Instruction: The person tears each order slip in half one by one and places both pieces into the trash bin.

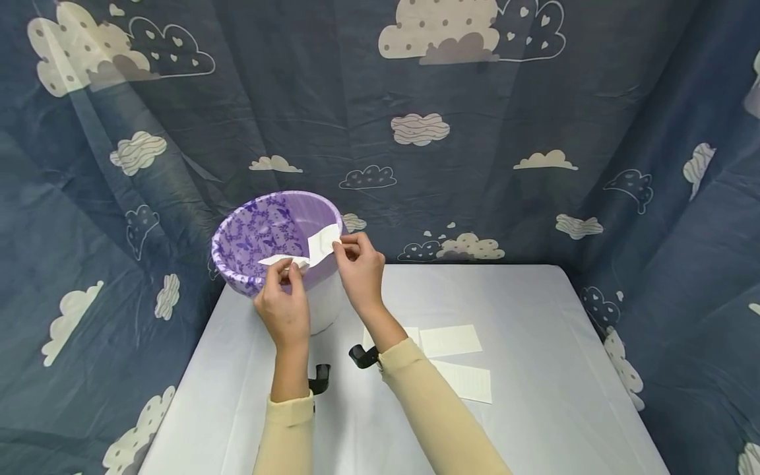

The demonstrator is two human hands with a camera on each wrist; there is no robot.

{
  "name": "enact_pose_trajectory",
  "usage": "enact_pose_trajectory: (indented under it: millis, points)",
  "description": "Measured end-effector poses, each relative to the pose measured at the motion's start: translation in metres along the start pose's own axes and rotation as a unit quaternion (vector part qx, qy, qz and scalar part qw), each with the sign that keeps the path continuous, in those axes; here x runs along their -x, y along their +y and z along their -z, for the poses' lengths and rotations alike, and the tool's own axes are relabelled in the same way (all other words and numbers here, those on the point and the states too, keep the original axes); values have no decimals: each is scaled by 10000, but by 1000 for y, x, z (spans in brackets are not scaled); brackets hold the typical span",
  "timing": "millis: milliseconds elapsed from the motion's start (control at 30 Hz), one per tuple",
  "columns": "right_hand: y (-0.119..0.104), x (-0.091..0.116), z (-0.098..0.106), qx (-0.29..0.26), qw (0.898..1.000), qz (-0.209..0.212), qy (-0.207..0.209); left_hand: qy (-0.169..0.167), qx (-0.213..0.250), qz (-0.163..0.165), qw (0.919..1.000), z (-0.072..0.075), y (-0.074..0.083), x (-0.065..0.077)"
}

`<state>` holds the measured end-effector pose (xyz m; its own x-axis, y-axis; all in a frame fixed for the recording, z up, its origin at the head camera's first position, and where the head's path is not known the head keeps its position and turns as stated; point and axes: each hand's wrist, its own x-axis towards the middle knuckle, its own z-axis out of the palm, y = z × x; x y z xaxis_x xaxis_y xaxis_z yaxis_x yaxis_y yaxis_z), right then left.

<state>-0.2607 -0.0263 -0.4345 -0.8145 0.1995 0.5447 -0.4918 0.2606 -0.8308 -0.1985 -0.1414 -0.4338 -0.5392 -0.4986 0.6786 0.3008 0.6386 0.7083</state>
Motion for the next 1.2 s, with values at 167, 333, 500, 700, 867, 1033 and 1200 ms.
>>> enact_pose_trajectory:
  millis: [167,333,500,700,867,1033,1200]
  points:
    - [-4,-1,-9,451,9980,421,-139,11,-126,140,9998,-2,1,-1]
    - [-8,-1,-13,534,9967,474,-378,-11,-135,258,9996,-3,3,-1]
    - [-9,-1,-13,661,9951,447,-591,-88,-52,229,9997,-3,4,-1]
    - [-7,3,-9,636,9944,495,-685,-165,30,84,9998,-2,3,1]
    - [-2,9,-5,547,9955,540,-554,-202,137,-35,9997,-4,3,9]
    - [4,14,3,425,9970,477,-439,-353,268,-214,9988,-11,5,20]
    - [12,19,12,411,9982,272,-329,-548,369,-291,9974,-20,7,32]
